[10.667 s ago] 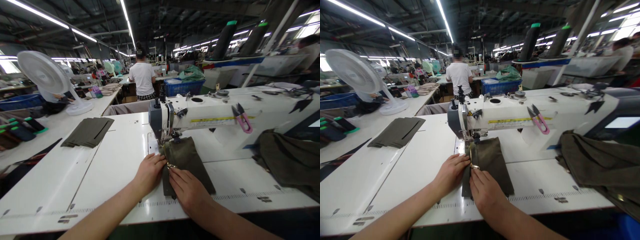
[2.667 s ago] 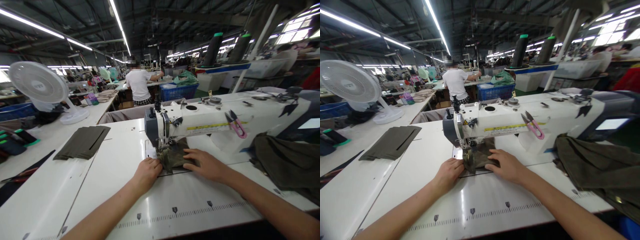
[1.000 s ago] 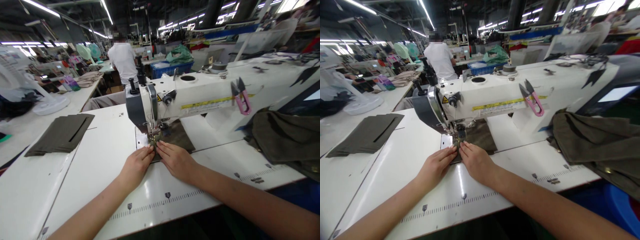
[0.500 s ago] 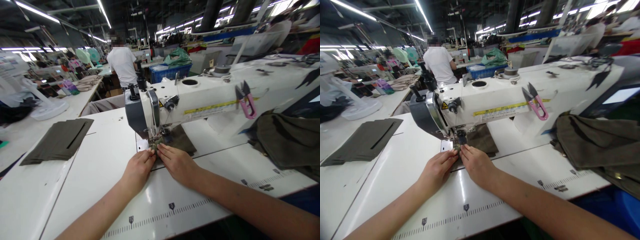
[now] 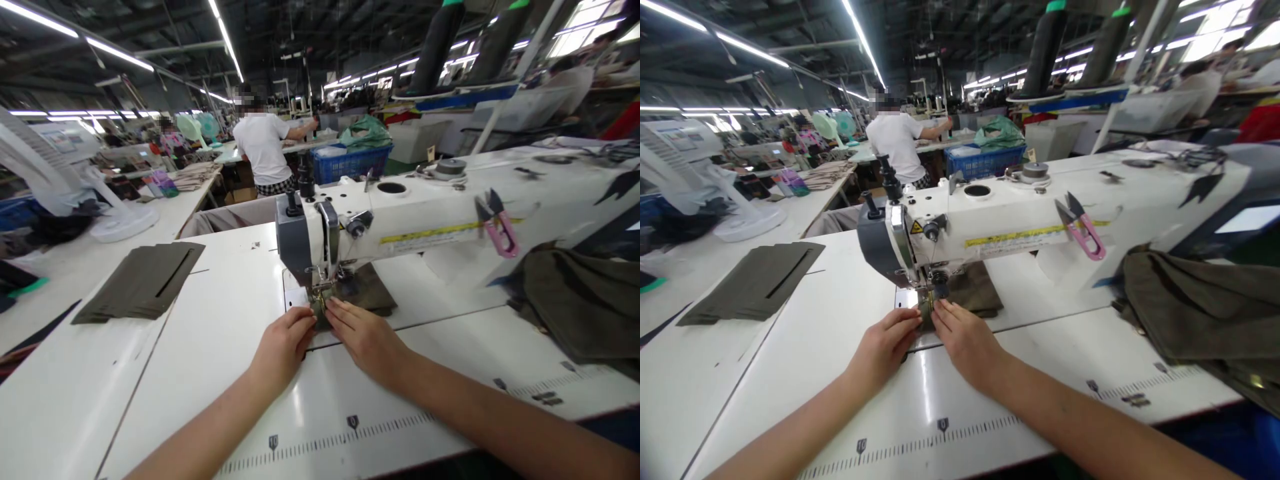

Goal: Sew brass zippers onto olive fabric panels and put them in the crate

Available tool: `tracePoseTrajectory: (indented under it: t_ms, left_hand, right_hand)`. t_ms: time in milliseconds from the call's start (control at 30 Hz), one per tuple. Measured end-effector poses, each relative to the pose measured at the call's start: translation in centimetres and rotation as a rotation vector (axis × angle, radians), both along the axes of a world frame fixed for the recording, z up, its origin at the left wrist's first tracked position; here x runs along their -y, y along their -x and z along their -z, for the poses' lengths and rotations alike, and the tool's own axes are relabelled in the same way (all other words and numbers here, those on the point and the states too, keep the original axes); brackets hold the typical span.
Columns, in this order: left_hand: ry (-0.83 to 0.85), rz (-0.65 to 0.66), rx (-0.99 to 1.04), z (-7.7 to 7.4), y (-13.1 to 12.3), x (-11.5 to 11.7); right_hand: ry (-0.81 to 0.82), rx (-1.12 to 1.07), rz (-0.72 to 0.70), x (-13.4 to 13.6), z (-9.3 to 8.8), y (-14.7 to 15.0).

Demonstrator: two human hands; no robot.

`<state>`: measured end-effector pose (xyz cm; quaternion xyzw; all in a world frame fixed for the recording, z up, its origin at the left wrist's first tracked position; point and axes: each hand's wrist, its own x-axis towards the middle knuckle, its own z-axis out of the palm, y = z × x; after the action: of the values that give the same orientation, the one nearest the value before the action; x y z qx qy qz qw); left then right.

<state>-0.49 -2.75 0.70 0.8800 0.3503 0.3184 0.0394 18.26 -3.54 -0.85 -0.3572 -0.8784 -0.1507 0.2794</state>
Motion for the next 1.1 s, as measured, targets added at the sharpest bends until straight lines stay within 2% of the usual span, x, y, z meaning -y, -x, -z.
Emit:
tracePoseTrajectory:
  t_ms: [167, 267, 700, 1100]
  left_hand:
    - [-0.140, 0.071, -0.143, -0.2, 0.1, -0.4]
    - [-0.169, 0.094, -0.204, -0.6, 0.0, -0.9]
    - [-0.168, 0.071, -0.222, -0.4, -0.3, -3.3]
    - [-0.084, 0.039, -0.247, -0.5, -0.2, -3.4]
  right_hand:
    - [-0.001, 0.007, 0.012, -0.1, 0.1, 0.0]
    - [0.011, 0.001, 0.004, -0.5, 0.0, 0.1]
    - [0.082, -0.062, 0.010, -2.7, -0.9, 0.2]
    - [0.133, -0.062, 0.012, -3.1, -0.2, -0.1]
